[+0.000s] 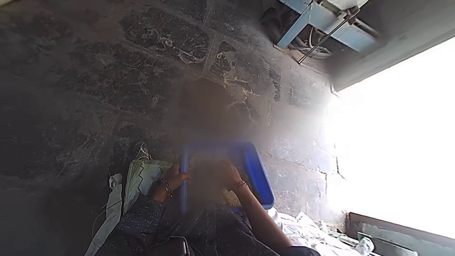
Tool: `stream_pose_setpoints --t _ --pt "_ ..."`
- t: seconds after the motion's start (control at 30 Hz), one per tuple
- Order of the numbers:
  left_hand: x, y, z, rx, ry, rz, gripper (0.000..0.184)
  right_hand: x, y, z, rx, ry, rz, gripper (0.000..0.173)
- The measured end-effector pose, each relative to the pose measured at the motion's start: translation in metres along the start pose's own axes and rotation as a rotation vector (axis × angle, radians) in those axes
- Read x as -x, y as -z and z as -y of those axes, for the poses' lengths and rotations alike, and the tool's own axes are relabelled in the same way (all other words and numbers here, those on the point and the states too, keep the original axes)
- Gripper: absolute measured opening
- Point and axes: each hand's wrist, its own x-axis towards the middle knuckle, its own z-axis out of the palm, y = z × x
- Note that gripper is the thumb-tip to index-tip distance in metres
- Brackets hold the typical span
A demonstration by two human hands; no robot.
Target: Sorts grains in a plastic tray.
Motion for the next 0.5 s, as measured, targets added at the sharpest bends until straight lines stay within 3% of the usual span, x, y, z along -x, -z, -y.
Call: stream_pose_setpoints --t 0.5 --pt "-0.0040 0.0009 -0.0053 0.006 0.031 -0.007 0.042 -0.0033 0.0074 0.0023 -0.021 -0.003 0.096 0.034"
